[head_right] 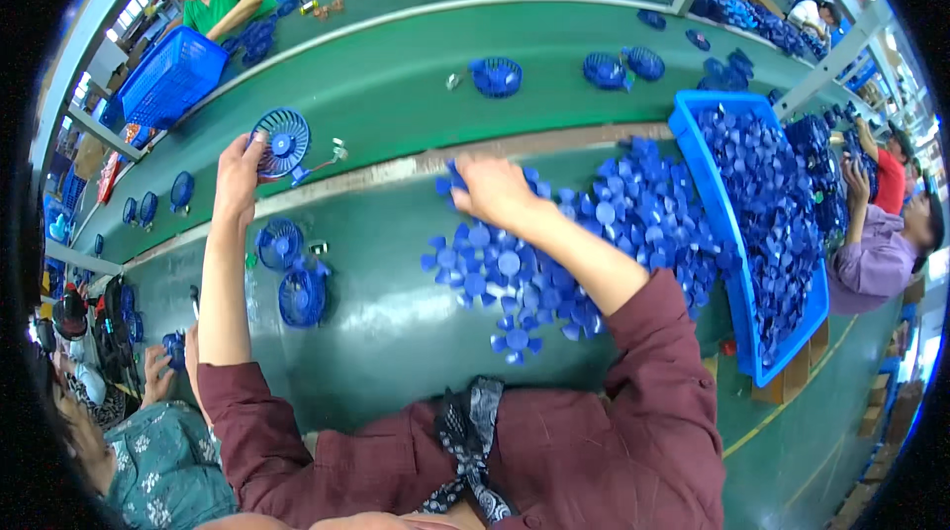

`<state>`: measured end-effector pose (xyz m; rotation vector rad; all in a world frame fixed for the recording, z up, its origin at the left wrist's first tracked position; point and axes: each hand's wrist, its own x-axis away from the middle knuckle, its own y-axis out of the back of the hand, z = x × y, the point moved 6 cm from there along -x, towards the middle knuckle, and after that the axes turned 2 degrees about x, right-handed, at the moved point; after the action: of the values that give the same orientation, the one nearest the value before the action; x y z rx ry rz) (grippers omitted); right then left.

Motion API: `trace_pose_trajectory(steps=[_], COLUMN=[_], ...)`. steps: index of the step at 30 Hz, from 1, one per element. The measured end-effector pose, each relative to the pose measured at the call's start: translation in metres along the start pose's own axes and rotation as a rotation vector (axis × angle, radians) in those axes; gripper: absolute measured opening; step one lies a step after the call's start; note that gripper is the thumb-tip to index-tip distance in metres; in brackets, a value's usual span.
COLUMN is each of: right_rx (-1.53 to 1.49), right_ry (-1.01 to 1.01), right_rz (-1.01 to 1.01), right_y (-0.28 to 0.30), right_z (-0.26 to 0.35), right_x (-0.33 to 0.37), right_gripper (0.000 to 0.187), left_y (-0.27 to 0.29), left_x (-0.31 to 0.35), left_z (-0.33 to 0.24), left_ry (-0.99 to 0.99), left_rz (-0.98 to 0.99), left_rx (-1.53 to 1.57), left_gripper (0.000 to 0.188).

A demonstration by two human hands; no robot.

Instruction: The person assembles portable fans by spreading fan blades from a crate onto the workstation, attaching the blades into fan covers by hand, and placing the assembled fan components onto the conveyor belt.

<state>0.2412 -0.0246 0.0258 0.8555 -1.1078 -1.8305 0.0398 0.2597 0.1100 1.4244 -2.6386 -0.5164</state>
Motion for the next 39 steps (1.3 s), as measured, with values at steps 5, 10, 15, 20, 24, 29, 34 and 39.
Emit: trace_pose_trajectory(steps=[5,10,15,20,24,29,34,39], right_rx=[-0.345,-0.306,-0.145,-0.129,-0.160,-0.510,-0.612,-0.746], right_ry=[0.165,0.453,0.450,0.398,0.416,0.288,0.215,0.138], right_rz=[-0.288,-0.226,-0.011,-0.040,-0.276,0.200,0.346,0.305], right_y=[0.070,0.071,0.034,0.030,0.062,0.032,-0.003,-0.015], right_z=[0.049,0.114,0.120,0.116,0.119,0.088,0.080,0.085], right_x=[0.039,0.093,0.113,0.116,0.114,0.078,0.071,0.061], right_gripper=[0.036,0.034,0.029,0.035,0.047,0.049,0.038,0.036], left_y=[-0.034,-0.098,-0.136,-0.140,-0.123,-0.121,-0.117,-0.107], left_x=[0.132,0.207,0.249,0.252,0.240,0.237,0.229,0.213], left_z=[-0.029,0.018,0.028,0.028,0.020,0.007,0.020,0.018], left_ry=[0.041,0.276,0.363,0.289,0.209,0.073,0.002,-0.041], left_rz=[0.155,0.295,0.283,0.213,0.161,0.272,0.283,0.225], left_rx=[0.169,0.436,0.625,0.656,0.557,0.505,0.221,0.039], left_gripper=[0.029,0.041,0.031,0.023,0.029,0.035,0.035,0.034])
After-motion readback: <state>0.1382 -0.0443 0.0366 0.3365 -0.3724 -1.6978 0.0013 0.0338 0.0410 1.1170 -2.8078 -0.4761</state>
